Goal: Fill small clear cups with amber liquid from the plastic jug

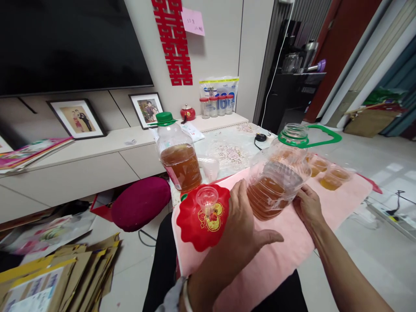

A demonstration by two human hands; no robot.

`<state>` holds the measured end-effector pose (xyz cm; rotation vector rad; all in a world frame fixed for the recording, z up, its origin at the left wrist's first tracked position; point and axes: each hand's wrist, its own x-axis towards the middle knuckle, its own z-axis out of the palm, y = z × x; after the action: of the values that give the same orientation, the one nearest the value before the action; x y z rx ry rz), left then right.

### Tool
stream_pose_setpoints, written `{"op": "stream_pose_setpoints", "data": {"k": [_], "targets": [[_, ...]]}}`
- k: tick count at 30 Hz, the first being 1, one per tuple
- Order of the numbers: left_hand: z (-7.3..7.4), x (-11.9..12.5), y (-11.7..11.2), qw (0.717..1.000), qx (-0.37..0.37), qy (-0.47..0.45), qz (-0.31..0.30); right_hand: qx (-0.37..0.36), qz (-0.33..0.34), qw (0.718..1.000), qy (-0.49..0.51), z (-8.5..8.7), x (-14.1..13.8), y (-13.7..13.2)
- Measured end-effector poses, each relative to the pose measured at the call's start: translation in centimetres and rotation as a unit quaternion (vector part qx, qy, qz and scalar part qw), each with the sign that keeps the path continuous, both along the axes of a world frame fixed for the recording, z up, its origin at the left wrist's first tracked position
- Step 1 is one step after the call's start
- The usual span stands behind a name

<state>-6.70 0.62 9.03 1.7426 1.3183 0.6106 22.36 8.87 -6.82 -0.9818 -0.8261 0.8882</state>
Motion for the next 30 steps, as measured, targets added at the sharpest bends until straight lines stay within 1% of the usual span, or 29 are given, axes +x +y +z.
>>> {"op": "stream_pose_setpoints", "data": {"k": [3, 6, 8, 11, 14, 17, 20, 24, 27, 30], "targets": [[-1.4, 3.1, 0.5, 0.996, -0.014, -0.049, 0.072, 0.002, 0.002, 1.000, 0.001, 0.0, 0.0, 0.0], [-2.4, 5.4, 1.2, 0.989, -0.006, -0.070, 0.129, 0.006, 0.000, 1.000, 0.005, 0.0, -0.1, -0.1], [-3.1, 6.3, 1.7, 0.985, 0.013, -0.079, 0.154, 0.011, -0.001, 1.000, 0.010, 0.0, -0.1, -0.2], [-4.5, 7.1, 2.5, 0.977, 0.029, -0.110, 0.181, 0.019, 0.002, 1.000, 0.019, 0.1, 0.0, -0.3], [-5.6, 7.3, 3.0, 0.975, 0.024, -0.143, 0.170, 0.029, 0.008, 0.999, 0.028, 0.6, 0.0, -0.4], [-6.1, 7.2, 3.1, 0.975, 0.028, -0.155, 0.159, 0.037, 0.026, 0.998, 0.032, 1.9, -0.6, -0.7], [-6.4, 7.0, 3.2, 0.971, 0.033, -0.171, 0.163, 0.023, 0.075, 0.996, 0.029, 3.7, -1.9, -1.5], [-7.2, 7.1, 3.4, 0.963, 0.066, -0.204, 0.161, -0.026, 0.161, 0.987, 0.017, 5.7, -3.5, -2.6], [-7.9, 7.4, 3.6, 0.957, 0.093, -0.227, 0.156, -0.061, 0.201, 0.978, 0.003, 6.3, -3.6, -2.7], [-7.9, 7.4, 3.7, 0.955, 0.096, -0.232, 0.155, -0.086, 0.217, 0.972, -0.013, 6.4, -2.6, -2.2]]}}
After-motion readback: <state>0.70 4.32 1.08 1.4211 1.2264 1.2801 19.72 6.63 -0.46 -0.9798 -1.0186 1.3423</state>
